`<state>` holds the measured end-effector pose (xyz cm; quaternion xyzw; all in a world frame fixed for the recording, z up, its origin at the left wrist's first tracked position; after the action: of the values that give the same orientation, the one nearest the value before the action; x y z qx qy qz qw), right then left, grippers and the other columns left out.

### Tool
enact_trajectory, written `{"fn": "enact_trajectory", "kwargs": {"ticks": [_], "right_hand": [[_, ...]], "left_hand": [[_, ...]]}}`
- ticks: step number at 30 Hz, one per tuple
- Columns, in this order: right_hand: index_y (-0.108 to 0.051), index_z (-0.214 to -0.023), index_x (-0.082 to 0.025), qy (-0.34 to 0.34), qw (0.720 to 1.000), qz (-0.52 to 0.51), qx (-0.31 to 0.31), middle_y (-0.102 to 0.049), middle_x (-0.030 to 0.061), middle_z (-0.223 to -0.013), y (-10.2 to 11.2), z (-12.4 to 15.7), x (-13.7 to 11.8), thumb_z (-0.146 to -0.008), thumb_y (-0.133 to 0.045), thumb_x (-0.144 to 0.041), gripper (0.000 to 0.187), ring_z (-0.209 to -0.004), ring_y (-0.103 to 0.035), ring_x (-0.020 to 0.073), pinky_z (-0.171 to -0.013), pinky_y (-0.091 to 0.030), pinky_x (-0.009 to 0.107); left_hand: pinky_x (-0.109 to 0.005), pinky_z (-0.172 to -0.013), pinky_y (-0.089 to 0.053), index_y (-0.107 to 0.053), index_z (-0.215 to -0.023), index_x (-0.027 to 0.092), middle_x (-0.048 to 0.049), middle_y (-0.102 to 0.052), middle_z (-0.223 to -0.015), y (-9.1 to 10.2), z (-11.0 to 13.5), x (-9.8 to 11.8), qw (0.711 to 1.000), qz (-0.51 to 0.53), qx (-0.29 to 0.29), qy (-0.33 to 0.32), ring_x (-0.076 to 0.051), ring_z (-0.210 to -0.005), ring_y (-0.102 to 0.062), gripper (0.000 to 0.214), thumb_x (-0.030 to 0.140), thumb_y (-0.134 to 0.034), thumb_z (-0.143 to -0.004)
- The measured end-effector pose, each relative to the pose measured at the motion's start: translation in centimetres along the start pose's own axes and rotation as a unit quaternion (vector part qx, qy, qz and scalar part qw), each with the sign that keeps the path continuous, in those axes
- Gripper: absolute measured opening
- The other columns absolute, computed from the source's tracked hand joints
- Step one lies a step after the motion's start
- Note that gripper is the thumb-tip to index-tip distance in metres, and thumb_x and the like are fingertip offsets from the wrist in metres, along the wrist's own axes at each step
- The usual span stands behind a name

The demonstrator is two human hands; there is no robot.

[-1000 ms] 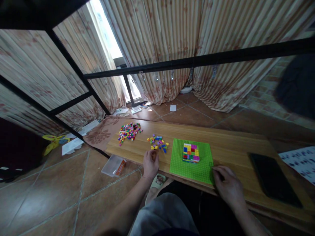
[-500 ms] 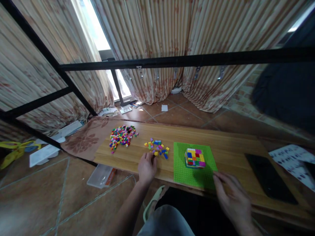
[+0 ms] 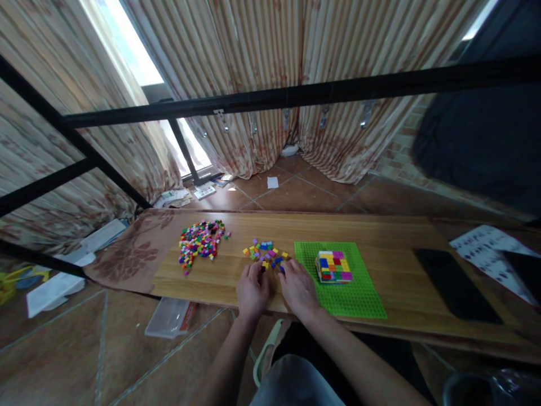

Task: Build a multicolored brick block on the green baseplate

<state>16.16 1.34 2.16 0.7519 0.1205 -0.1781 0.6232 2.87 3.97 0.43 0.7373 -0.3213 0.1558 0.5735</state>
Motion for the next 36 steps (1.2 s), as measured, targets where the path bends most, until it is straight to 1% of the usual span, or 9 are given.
{"fn": "enact_trajectory", "kwargs": {"ticks": [3,6,10,13,16,20,24,28,36], "right_hand": [[-0.06,-0.095,-0.019,-0.007,1.0,0.022,-0.011,-0.062,0.0076,-0.095,-0.5,-0.2,-0.1,-0.089,-0.048,-0.014,0.015,-0.092,-0.058,0.0214,-0.081,-0.044,0.032],[-0.061,-0.095,-0.021,0.013,1.0,-0.002,-0.003,-0.063,0.0066,-0.093,-0.3,0.3,-0.1,-0.09,-0.045,-0.012,0.018,-0.091,-0.058,0.0207,-0.08,-0.043,0.031],[-0.06,-0.1,-0.022,0.046,0.988,-0.144,0.03,-0.062,0.0058,-0.095,1.3,2.3,0.4,-0.092,-0.043,-0.015,0.02,-0.09,-0.059,0.0186,-0.08,-0.046,0.03],[-0.061,-0.101,-0.022,0.008,0.963,-0.266,0.054,-0.063,0.0052,-0.095,2.8,4.1,1.4,-0.091,-0.045,-0.016,0.02,-0.088,-0.06,0.0169,-0.078,-0.048,0.029],[-0.064,-0.099,-0.023,-0.049,0.929,-0.363,0.054,-0.064,0.0034,-0.093,4.0,5.4,2.6,-0.088,-0.05,-0.02,0.018,-0.085,-0.061,0.0159,-0.077,-0.049,0.028],[-0.066,-0.094,-0.024,-0.09,0.9,-0.422,0.062,-0.066,0.0022,-0.093,5.5,6.0,4.0,-0.088,-0.052,-0.026,0.016,-0.087,-0.063,0.0161,-0.08,-0.05,0.03],[-0.067,-0.093,-0.024,-0.113,0.883,-0.452,0.065,-0.067,0.0022,-0.09,6.7,5.9,5.3,-0.087,-0.054,-0.033,0.017,-0.081,-0.065,0.0164,-0.076,-0.052,0.031],[-0.068,-0.096,-0.024,-0.115,0.898,-0.417,0.084,-0.068,0.0025,-0.093,8.1,5.6,6.4,-0.086,-0.057,-0.036,0.019,-0.087,-0.065,0.0176,-0.08,-0.051,0.032],[-0.069,-0.094,-0.026,-0.044,0.946,-0.297,0.118,-0.068,0.0027,-0.094,10.4,4.5,7.9,-0.088,-0.053,-0.028,0.017,-0.09,-0.064,0.0179,-0.083,-0.05,0.032]], "left_hand": [[-0.031,-0.078,-0.048,-0.06,-0.111,0.021,-0.0064,-0.065,-0.099,-0.1,0.1,0.0,1.0,0.002,0.004,-0.005,-0.02,-0.089,-0.062,0.028,0.022,-0.05,-0.085],[-0.032,-0.078,-0.049,-0.061,-0.11,0.02,-0.0066,-0.064,-0.098,0.0,-0.1,-0.1,1.0,0.01,0.014,-0.006,-0.02,-0.088,-0.062,0.027,0.023,-0.05,-0.085],[-0.028,-0.07,-0.05,-0.062,-0.105,0.018,-0.0053,-0.063,-0.09,0.5,0.0,-0.1,0.996,0.069,0.047,0.003,-0.016,-0.077,-0.061,0.023,0.025,-0.052,-0.085],[-0.027,-0.07,-0.05,-0.062,-0.103,0.017,-0.0052,-0.062,-0.089,0.7,0.9,0.9,0.99,0.127,0.054,0.003,-0.015,-0.075,-0.06,0.021,0.027,-0.053,-0.086],[-0.029,-0.08,-0.05,-0.062,-0.106,0.019,-0.0061,-0.064,-0.099,0.3,2.5,3.4,0.978,0.206,-0.009,-0.02,-0.016,-0.088,-0.062,0.022,0.027,-0.053,-0.088],[-0.028,-0.082,-0.051,-0.062,-0.109,0.021,-0.0047,-0.066,-0.099,-0.9,4.0,7.1,0.936,0.329,-0.121,-0.03,-0.016,-0.092,-0.063,0.023,0.027,-0.054,-0.088],[-0.027,-0.077,-0.051,-0.064,-0.102,0.02,-0.0038,-0.068,-0.091,-1.5,3.3,9.1,0.916,0.377,-0.134,-0.013,-0.015,-0.084,-0.065,0.019,0.027,-0.056,-0.087],[-0.025,-0.073,-0.05,-0.065,-0.094,0.019,-0.0029,-0.068,-0.085,-1.7,2.1,10.1,0.925,0.355,-0.13,-0.018,-0.013,-0.078,-0.063,0.014,0.028,-0.058,-0.086],[-0.025,-0.075,-0.049,-0.066,-0.095,0.019,-0.0032,-0.067,-0.086,-2.8,0.9,11.8,0.933,0.332,-0.131,-0.04,-0.014,-0.08,-0.062,0.018,0.03,-0.054,-0.087]]}}
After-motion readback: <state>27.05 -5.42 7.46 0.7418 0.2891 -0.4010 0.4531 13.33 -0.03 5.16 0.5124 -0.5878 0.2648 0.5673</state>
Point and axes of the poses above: each hand's wrist, its own z-axis away from the middle knuckle, its own y-axis out of the back of the hand, x = y × z, the point moved 3 cm from there along -z, towards the middle knuckle
